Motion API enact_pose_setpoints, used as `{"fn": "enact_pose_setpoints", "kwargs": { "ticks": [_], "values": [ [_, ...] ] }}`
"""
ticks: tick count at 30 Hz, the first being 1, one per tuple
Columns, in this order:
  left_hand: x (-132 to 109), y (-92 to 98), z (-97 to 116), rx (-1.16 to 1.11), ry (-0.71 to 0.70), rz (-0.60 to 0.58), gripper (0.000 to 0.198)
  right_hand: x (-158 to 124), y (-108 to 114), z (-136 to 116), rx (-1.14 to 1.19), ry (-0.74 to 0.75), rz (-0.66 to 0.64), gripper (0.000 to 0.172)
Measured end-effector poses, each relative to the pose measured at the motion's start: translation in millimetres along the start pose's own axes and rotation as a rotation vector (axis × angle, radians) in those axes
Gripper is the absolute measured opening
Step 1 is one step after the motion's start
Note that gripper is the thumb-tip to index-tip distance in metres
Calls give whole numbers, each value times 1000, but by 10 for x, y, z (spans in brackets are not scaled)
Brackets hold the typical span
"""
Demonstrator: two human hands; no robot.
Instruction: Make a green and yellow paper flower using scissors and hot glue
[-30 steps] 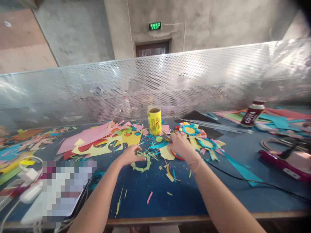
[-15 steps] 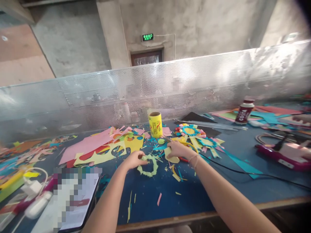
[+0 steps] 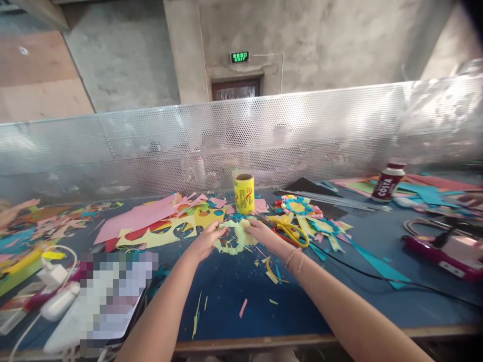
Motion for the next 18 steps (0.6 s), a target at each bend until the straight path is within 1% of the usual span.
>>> {"fn": "enact_pose_setpoints", "kwargs": {
  "ticks": [2,3,5,6,7,8,10,12,13,14,15,16,18],
  "values": [
    [7,52,24,100,-33,34,21,3,-56,-7,61,36,-24,10],
    [1,93,77,195,-78,66,20,6,-67,-27,72,61,-39,12],
    [-50,149,284,438,-227,147,18,18,-20,-86,58,113,-36,17],
    [-100,133,419,565,-323,178,17,26,35,-126,35,142,-19,20],
    [-164,84,557,678,-423,197,15,31,103,-176,6,176,5,22],
    [-237,-6,677,779,-521,190,12,29,172,-236,-31,213,31,23],
    [-386,-246,822,931,-671,122,13,-5,268,-376,-116,290,57,23],
    [-527,-487,815,1079,-743,27,21,-79,267,-518,-233,357,44,26],
    [-592,-564,768,1148,-748,2,24,-128,223,-581,-303,386,22,29],
    [-655,-617,693,1206,-737,-21,27,-183,134,-632,-375,417,-29,33],
    [-722,-652,597,1243,-718,-55,29,-248,15,-674,-448,455,-96,36],
    [-794,-661,494,1258,-692,-87,31,-320,-144,-685,-515,487,-202,38],
    [-946,-629,286,1253,-625,-147,32,-468,-441,-649,-616,536,-400,40]
  ]
}}
Point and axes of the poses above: each hand's wrist, its own x-axis towards the middle knuckle, its own y-axis out of the back of the hand, z = x × y, the point moved 10 cm from there along x, towards the middle knuckle, and after that the axes turned 10 degrees about x, right-handed, at the moved point
